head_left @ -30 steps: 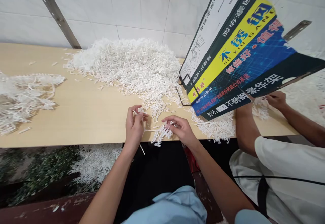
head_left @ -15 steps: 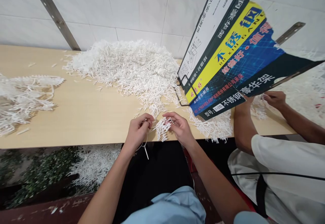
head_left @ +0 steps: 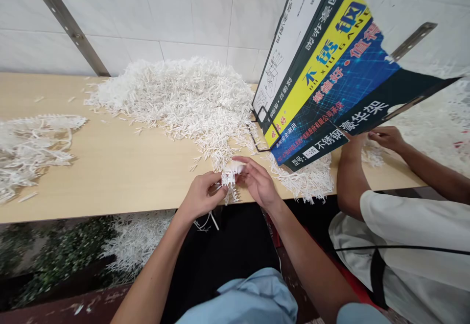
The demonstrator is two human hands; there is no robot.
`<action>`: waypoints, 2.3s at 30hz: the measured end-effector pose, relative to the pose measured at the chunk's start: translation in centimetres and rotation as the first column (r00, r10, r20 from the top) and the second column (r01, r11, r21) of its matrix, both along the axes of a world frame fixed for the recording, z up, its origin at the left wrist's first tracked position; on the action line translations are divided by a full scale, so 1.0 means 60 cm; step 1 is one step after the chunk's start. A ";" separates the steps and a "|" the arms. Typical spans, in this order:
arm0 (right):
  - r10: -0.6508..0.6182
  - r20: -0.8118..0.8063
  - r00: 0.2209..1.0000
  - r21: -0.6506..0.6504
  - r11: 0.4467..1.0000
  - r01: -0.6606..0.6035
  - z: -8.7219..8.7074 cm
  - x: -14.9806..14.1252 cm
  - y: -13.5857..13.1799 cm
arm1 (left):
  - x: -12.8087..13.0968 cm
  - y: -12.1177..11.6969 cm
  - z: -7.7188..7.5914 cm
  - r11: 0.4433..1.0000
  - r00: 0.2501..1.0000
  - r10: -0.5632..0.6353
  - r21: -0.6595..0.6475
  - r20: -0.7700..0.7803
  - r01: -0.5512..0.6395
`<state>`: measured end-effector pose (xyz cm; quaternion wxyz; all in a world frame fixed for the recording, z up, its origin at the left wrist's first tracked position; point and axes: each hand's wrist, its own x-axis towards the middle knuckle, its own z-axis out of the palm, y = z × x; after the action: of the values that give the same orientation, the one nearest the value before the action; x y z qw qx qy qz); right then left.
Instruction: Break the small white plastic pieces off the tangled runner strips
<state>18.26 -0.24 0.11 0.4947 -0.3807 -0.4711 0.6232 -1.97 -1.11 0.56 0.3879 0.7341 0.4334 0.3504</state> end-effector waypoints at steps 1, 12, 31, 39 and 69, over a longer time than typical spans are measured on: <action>0.011 -0.005 1.000 0.003 1.000 -0.011 0.001 0.000 0.000 | 0.000 0.000 -0.001 1.000 1.000 0.005 -0.018 0.013 -0.005; 0.090 0.217 0.972 0.105 0.988 -0.115 0.010 -0.012 -0.001 | -0.015 0.010 0.000 0.972 0.937 0.080 -0.233 0.341 0.002; -0.049 0.084 0.995 -0.040 0.998 0.053 -0.008 -0.010 0.009 | 0.000 0.015 0.001 0.967 1.000 0.017 -0.255 0.015 -0.012; 0.108 0.204 0.973 -0.049 0.994 -0.100 0.013 -0.010 0.017 | -0.011 0.014 -0.008 0.976 0.998 0.027 -0.215 0.054 -0.015; -0.098 0.649 0.754 0.328 0.931 -0.162 0.017 -0.030 0.025 | -0.001 0.010 -0.025 0.979 0.982 0.187 -0.083 0.006 -0.186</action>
<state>16.47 1.24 1.14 0.3488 -0.4677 -0.7280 0.3601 -2.01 -0.53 -0.92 0.3859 0.6714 0.5118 0.3721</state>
